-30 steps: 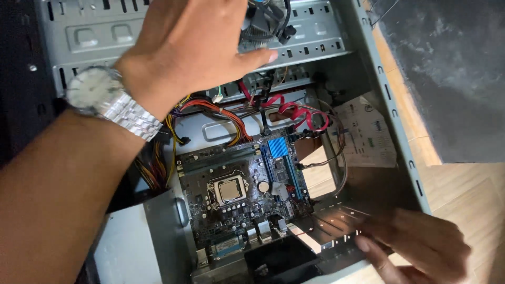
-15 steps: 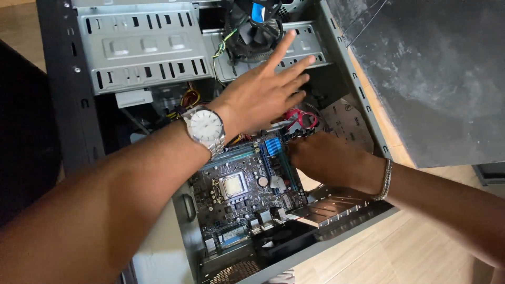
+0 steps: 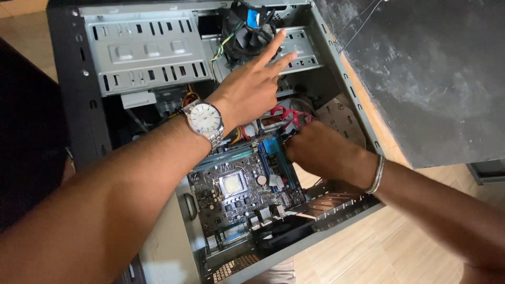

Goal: Cleaning and inspecting internal components of a desktop computer, including the CPU fan and RAM module.

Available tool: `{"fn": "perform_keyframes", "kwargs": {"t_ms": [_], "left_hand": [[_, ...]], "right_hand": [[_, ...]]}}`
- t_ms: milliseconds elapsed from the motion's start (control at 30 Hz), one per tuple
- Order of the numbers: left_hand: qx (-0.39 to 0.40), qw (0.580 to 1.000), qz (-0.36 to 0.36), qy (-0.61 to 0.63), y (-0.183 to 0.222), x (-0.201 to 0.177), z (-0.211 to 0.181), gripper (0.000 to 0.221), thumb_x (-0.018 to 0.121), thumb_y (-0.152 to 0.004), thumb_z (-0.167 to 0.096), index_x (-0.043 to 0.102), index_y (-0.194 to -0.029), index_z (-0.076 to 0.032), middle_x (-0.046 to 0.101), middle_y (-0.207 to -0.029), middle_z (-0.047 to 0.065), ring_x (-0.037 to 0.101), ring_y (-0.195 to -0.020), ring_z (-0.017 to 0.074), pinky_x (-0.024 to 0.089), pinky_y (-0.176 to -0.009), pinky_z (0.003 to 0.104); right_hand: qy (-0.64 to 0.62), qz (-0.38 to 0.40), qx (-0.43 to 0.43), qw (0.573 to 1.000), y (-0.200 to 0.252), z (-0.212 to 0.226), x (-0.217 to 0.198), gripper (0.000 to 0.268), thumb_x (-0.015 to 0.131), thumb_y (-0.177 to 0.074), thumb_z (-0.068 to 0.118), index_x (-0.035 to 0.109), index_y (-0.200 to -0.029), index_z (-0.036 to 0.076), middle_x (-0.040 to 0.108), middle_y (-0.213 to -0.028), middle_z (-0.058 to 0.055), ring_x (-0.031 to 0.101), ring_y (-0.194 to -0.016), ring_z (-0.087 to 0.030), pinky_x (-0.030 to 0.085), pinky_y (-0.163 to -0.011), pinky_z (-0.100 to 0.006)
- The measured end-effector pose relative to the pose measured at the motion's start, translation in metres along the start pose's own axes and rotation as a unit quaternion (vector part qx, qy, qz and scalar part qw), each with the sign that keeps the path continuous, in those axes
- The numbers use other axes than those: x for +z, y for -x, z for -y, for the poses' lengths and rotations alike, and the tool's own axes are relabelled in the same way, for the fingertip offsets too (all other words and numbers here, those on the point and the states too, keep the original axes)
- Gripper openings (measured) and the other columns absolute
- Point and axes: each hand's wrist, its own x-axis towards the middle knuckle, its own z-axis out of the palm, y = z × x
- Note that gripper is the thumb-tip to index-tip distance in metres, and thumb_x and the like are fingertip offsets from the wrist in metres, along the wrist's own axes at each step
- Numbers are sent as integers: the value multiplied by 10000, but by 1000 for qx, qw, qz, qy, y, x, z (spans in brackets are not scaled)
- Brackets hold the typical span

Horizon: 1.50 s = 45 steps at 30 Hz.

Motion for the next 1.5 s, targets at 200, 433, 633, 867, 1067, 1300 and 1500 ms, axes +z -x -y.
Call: {"fn": "perform_keyframes", "kwargs": {"t_ms": [200,433,633,867,1067,1300,1500], "left_hand": [[14,999,-14,-45,3,-11,-6,379,719,-947,21,874,-671,-189,291,-1886,191,-68,-1655,528,439,-1331,500],[68,965,-245,58,10,-30,9,194,905,-895,-312,896,-812,-137,807,-776,87,751,-1036,337,414,-1134,639],[126,799,-492,322,23,-48,20,244,885,-983,-238,807,-1116,-48,814,-1026,117,769,-775,302,612,-799,509],[175,796,-538,216,37,-71,-12,280,885,-1004,-144,837,-1271,-76,858,-1197,163,790,-929,311,627,-915,493],[201,790,-547,190,45,-86,-24,234,863,-1005,-77,854,-1234,-124,880,-1158,97,790,-809,231,598,-989,534],[220,787,-552,162,47,-90,-26,172,834,-1013,-64,875,-1160,-142,848,-1160,58,814,-883,223,558,-1019,559],[208,790,-550,173,45,-89,-27,100,842,-1030,-133,857,-1128,-129,842,-1172,58,769,-926,245,533,-1034,575]], "right_hand": [[-94,-55,86,990,30,-18,-22,435,704,-916,-172,695,-595,120,409,-437,7,503,-400,-89,364,-420,-224],[-408,-557,137,711,65,-28,-67,91,708,-1093,18,742,-1161,-32,800,-770,-172,797,-596,-332,601,-543,-406],[-332,-741,154,563,43,-6,-64,82,691,-1107,-5,666,-1179,-36,763,-802,-143,784,-653,-324,598,-627,-384],[-239,-817,125,510,-6,-13,-28,76,781,-1039,136,742,-1059,74,888,-949,-103,835,-717,-369,650,-578,-445],[-232,-833,6,502,18,-12,-54,93,689,-1084,42,685,-1049,-43,847,-979,-283,822,-664,-422,673,-565,-479],[-219,-854,-8,472,22,-4,-70,121,612,-1148,77,641,-1095,-27,851,-1078,-281,844,-773,-452,685,-623,-481],[-206,-847,-12,491,5,-14,-42,119,700,-1067,46,715,-1078,-71,859,-1007,-291,836,-721,-471,693,-589,-511]]}}
